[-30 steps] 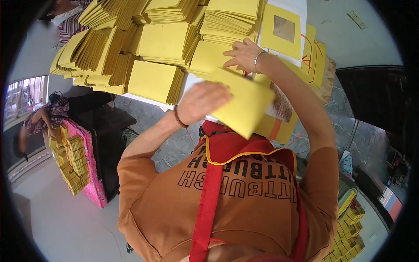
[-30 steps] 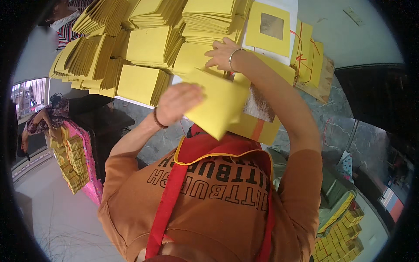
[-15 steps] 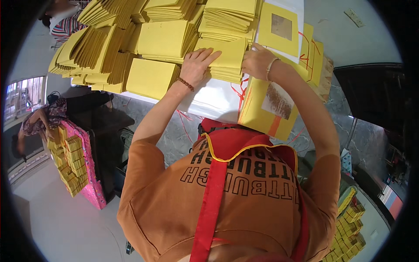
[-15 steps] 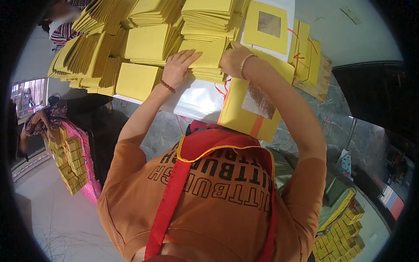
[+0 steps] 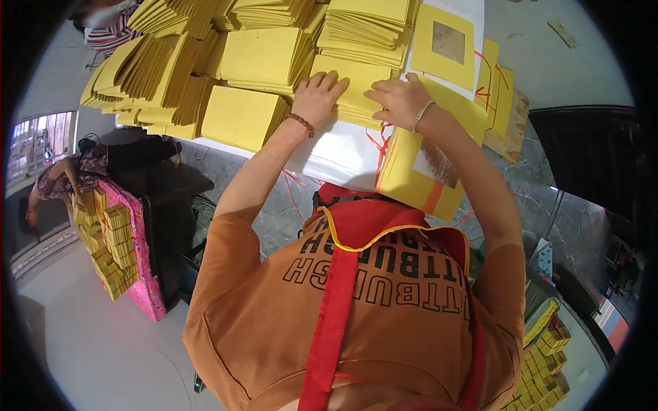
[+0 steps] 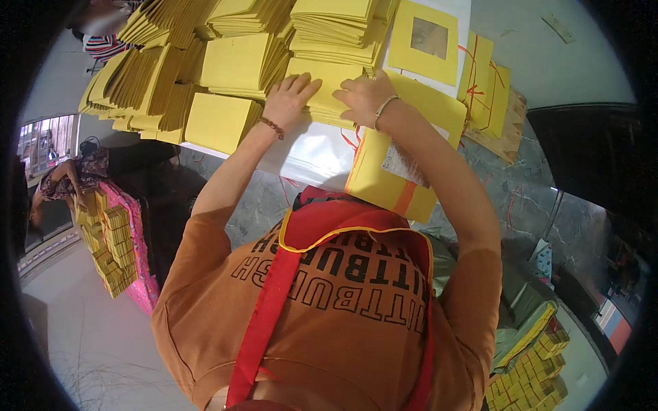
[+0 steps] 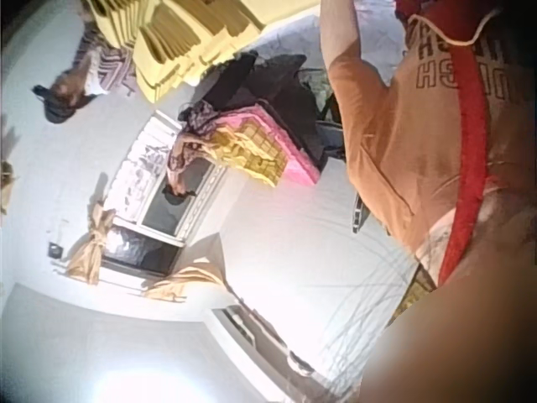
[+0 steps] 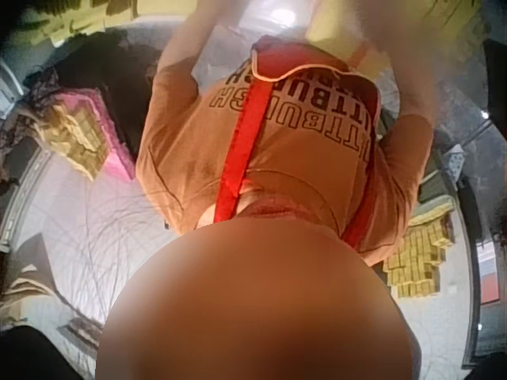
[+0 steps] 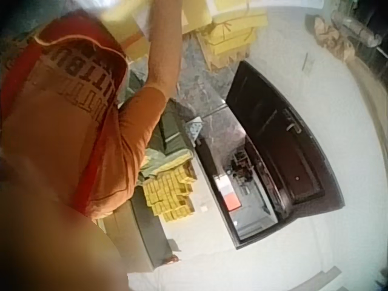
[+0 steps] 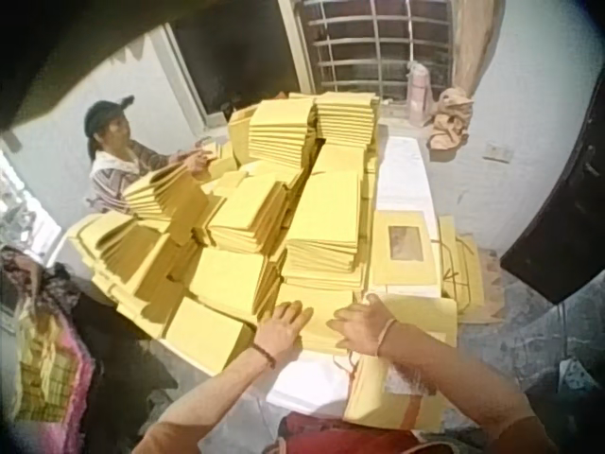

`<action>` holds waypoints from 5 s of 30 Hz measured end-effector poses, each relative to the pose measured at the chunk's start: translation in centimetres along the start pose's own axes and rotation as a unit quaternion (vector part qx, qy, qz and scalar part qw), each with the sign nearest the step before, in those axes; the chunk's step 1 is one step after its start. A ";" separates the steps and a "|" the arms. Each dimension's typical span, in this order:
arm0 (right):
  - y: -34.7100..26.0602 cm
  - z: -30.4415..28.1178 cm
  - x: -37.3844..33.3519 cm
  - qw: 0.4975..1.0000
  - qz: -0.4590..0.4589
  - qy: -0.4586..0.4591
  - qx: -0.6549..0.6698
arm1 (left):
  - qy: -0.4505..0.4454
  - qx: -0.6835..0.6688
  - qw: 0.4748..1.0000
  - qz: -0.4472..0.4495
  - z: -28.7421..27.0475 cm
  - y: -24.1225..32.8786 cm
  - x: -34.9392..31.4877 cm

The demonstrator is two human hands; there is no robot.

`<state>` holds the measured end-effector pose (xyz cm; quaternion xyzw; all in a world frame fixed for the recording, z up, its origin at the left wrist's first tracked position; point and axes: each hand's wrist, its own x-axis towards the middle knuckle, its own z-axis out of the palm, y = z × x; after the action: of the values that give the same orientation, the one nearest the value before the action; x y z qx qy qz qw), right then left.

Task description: Organizing and counting stacks of yellow paper envelopes on a table.

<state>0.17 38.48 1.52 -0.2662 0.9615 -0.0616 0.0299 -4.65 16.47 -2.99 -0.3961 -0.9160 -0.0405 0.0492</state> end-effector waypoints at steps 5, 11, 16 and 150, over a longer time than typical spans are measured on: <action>-0.7 0.3 1.7 0.984 0.026 -0.176 -0.018 | -0.012 -0.028 0.999 0.017 1.3 0.3 -1.3; -2.4 -0.7 2.3 0.964 0.056 -0.256 -0.035 | -0.036 -0.004 0.999 0.003 1.4 1.6 -2.0; -1.6 -0.2 0.7 0.996 0.001 0.061 -0.070 | -0.052 -0.016 0.998 0.009 1.0 1.3 -1.5; -3.8 2.0 -21.2 0.860 0.248 0.312 0.318 | 0.077 -0.419 0.905 0.004 -5.1 12.6 -3.4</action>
<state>20.49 45.96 0.55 0.0384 0.8829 -0.4344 -0.1739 7.18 22.01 2.08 -0.3800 -0.8063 -0.4504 -0.0505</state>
